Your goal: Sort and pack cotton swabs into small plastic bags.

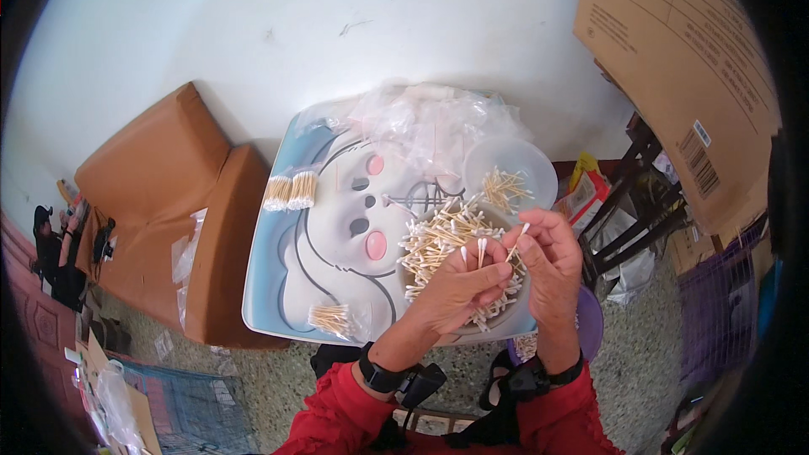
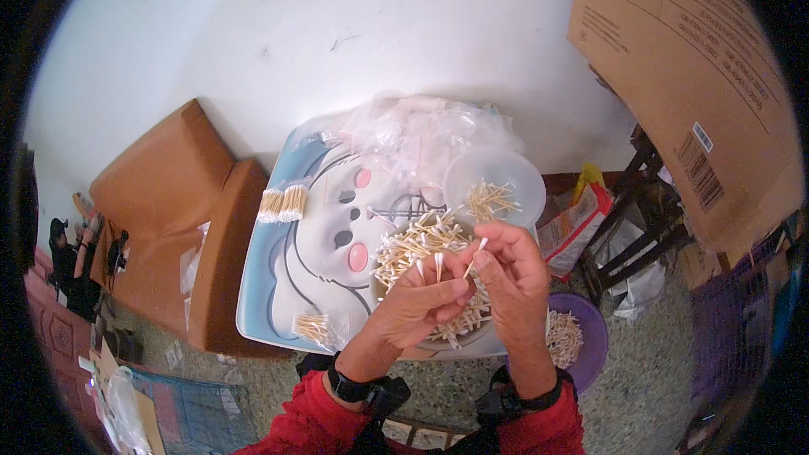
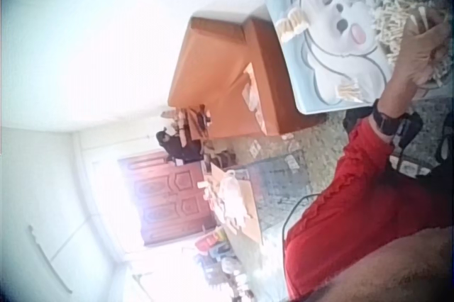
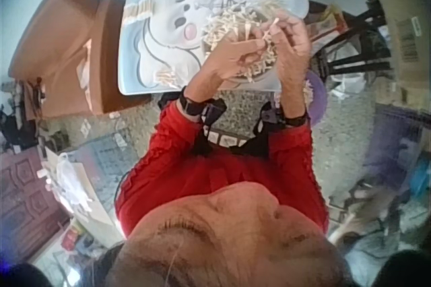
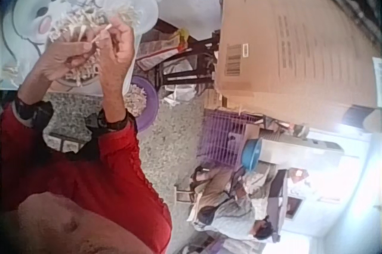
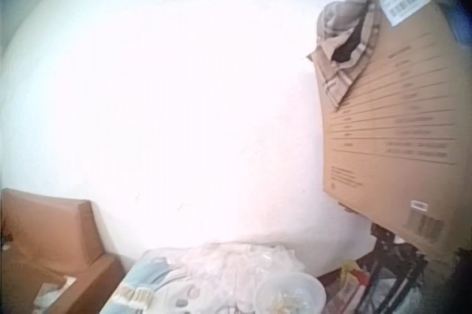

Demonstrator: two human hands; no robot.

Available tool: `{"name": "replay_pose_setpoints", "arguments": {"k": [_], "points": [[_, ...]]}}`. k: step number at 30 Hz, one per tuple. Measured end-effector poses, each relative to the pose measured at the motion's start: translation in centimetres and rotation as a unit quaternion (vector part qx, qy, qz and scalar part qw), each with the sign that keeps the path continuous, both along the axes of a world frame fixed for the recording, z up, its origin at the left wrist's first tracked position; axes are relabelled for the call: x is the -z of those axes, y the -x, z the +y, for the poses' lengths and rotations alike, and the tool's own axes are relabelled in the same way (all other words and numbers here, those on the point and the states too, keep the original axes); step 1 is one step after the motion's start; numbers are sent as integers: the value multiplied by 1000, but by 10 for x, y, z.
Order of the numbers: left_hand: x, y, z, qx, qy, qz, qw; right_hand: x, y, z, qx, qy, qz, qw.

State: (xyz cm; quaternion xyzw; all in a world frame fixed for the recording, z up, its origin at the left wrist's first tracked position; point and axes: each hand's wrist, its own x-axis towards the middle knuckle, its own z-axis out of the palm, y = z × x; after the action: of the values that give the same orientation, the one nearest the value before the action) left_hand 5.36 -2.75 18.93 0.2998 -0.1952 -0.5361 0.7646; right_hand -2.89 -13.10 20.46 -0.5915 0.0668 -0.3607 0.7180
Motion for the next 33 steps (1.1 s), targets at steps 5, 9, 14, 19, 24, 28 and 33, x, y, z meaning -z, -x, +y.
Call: {"name": "replay_pose_setpoints", "arguments": {"k": [5, 9, 14, 19, 24, 28, 33], "points": [[2, 0, 1, 1, 4, -19, 1000, 0, 1, 0, 11, 45, 0, 999], [-5, -2, 2, 27, -7, -8, 1000, -2, 2, 1, -11, -7, -2, 1000], [-1, -5, 1, 52, 25, 15, 998, -2, 1, 2, -26, -30, -4, 999], [1, -1, 1, 47, -19, -18, 999, -1, 1, 3, -4, -9, 24, 1000], [-2, 0, 3, 57, -35, -77, 995, -3, 2, 2, 2, 24, 40, 999], [0, -3, 3, 66, -32, -150, 986, -5, 4, 1, -8, 49, 52, 997], [5, 1, 1, 35, -27, -168, 985, -1, 3, 1, -10, 67, 44, 997]]}}
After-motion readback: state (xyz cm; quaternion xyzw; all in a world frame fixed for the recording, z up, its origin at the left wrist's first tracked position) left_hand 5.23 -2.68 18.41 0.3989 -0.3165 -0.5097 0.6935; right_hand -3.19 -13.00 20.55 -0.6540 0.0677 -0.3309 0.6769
